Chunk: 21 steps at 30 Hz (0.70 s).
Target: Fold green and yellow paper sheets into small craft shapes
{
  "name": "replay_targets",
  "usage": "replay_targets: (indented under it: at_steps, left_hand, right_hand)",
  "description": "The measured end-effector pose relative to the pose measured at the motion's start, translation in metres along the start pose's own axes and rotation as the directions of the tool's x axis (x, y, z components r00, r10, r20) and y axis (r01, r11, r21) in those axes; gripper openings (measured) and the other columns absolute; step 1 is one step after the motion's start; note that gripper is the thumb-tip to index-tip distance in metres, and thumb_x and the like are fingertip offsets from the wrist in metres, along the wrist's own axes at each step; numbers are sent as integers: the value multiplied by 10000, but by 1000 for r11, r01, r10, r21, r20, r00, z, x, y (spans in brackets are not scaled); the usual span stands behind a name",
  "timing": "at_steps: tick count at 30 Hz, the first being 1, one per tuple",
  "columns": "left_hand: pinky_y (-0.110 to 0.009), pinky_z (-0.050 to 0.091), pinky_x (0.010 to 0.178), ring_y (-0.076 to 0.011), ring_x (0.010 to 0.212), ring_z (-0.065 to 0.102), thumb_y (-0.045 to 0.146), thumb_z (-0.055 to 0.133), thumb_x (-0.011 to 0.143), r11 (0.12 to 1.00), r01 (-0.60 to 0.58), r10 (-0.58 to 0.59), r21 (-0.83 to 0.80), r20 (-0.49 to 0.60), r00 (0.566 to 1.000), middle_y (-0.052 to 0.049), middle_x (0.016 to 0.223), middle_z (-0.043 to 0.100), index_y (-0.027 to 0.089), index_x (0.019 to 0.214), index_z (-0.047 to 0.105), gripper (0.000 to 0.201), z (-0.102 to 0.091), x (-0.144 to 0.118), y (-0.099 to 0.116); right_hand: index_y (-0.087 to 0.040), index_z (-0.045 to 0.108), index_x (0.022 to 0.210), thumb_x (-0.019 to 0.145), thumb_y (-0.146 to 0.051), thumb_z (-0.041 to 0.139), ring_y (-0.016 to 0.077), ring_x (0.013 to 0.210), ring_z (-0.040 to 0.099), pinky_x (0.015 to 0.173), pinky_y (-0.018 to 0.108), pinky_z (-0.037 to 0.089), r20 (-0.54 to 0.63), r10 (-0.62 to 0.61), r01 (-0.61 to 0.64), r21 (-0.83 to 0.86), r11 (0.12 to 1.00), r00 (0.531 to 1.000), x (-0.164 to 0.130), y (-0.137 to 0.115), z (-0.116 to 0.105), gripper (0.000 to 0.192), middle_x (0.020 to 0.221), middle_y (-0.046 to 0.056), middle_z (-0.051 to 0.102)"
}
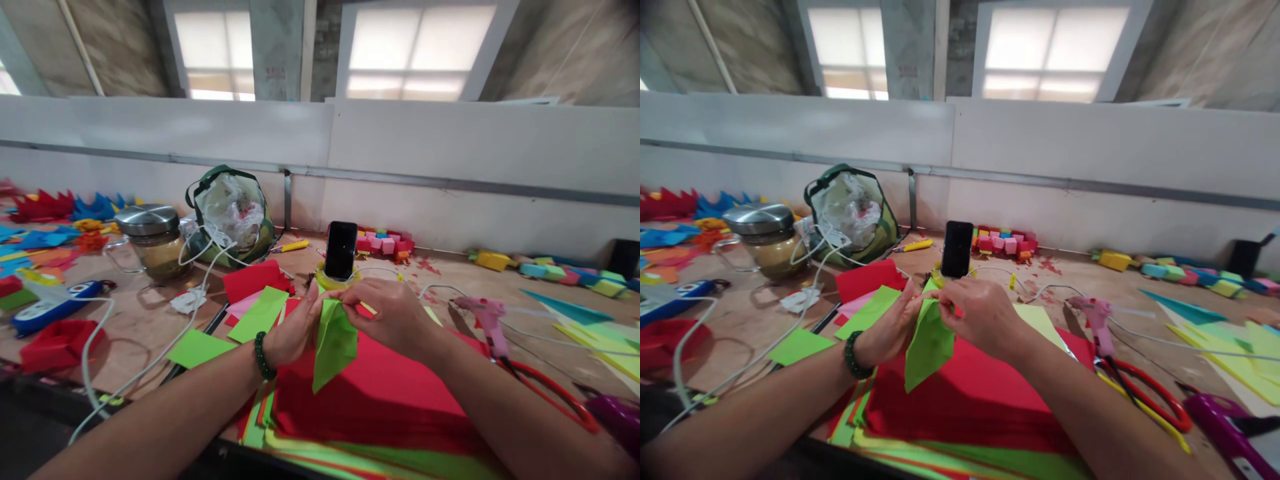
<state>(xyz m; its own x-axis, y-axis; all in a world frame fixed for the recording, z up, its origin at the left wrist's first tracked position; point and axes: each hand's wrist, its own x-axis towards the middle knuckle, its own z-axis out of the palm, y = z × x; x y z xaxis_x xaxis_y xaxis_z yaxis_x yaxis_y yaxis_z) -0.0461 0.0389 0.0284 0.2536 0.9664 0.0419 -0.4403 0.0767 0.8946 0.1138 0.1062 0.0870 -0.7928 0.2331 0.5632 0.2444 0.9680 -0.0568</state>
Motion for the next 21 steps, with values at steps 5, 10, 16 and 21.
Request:
replay_targets:
  at_steps: [5,10,16,21]
  left_hand:
    - [-284,465,778,-199,901,629,757,369,789,999,-31,31,-23,22,999,-70,979,679,200,1251,515,739,4,-2,1]
    - [-325,444,841,-248,1040,594,762,393,773,998,-67,65,19,87,994,-77,1116,655,221,1335,461,783,4,-6,1]
    - [-397,378,997,-285,1195,514,727,401,803,994,-97,104,-52,140,985,-76,1211,624,231,1352,469,742,0,-4,-4]
    - [-424,357,1042,-292,1226,493,706,469,787,990,-87,104,-108,158,982,-84,1235,617,214,1299,531,713,-2,-1,-8]
  right_hand:
    - [-197,640,830,833,-168,549,133,705,637,660,233,446,-7,29,-29,-22,999,1000,-1,-2,2,96,775,20,705]
    - [-188,612,839,785,-100,541,167,800,656,716,265,475,-20,4,-4,-15,1000,1000,-2,-3,7,126,846,43,716]
    - [-183,594,950,845,-65,497,168,848,642,765,279,478,29,-16,13,101,995,999,-2,-1,12,186,908,44,697]
    - [-178,578,1018,832,-19,460,174,877,627,792,286,462,17,12,-13,90,996,1000,-5,4,21,272,932,58,682]
